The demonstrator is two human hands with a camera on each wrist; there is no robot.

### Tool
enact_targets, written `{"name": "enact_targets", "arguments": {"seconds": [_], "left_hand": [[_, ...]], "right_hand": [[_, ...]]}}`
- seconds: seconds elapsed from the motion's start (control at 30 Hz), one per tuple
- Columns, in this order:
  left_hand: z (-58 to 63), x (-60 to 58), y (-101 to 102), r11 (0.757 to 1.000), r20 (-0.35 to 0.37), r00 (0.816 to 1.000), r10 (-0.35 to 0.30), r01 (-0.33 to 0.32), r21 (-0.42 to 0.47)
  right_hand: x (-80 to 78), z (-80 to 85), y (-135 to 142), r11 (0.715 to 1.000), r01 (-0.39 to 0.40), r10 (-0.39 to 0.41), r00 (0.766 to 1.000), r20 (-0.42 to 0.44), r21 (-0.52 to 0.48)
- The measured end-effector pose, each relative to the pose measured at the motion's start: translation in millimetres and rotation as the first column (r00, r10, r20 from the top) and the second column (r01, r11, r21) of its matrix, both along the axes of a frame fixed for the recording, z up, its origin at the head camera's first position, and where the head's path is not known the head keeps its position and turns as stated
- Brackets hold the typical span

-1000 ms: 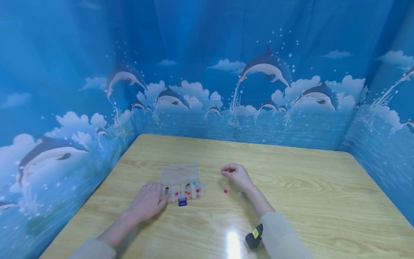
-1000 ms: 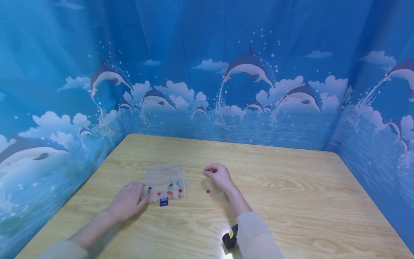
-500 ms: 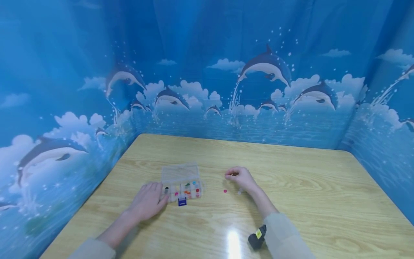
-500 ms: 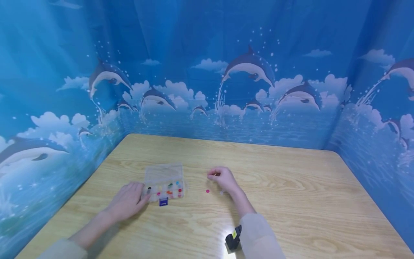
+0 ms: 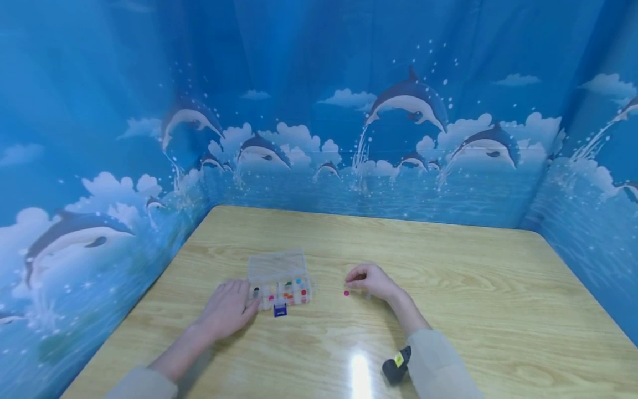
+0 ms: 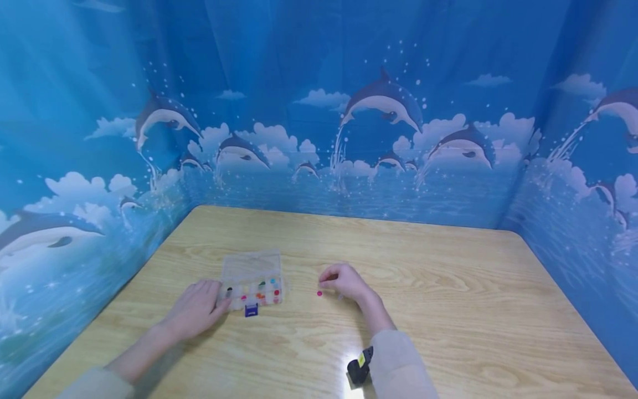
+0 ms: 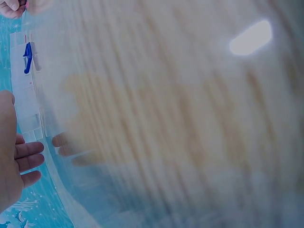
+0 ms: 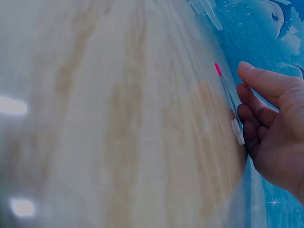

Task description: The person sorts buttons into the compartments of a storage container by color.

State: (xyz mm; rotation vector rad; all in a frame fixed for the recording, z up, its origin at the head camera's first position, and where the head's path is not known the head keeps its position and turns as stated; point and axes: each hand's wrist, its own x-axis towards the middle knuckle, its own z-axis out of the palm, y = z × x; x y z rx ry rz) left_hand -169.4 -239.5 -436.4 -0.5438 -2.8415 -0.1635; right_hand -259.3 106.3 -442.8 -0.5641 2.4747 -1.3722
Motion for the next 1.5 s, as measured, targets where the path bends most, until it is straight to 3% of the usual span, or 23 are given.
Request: {"name": "enact_targets", "arguments": {"seconds": [0.23,0.57,1.2,1.5], "left_hand": [[-0.3,-0.1,0.4,1.0,0.02,1.0,0.007,-0.007,0.005],[-1.1,-0.5,-0.4,1.0,0.011,1.0,0.003,-0.003,0.007],[-1.9,0.7,0.3,1.0,-0.002,1.0,-0.003,0.003,0.016],[0.5,0.8,1.5,1.0,0.028,1.0,0.012,-0.013,0.017]], "right_hand": [[2.4,-0.4,2.2,0.998,-0.059,0.059,0.998,0.033,-0.001],[2.3,2.0,0.6,0.992,-0.114,0.114,0.993,0.01,0.044],[1.8,1.4,-1.7,0.988,-0.14,0.142,0.99,-0.021,0.069],[-0.9,0.7,-1.3,0.987,-0.13,0.131,0.991,-0.003,0.091]]}}
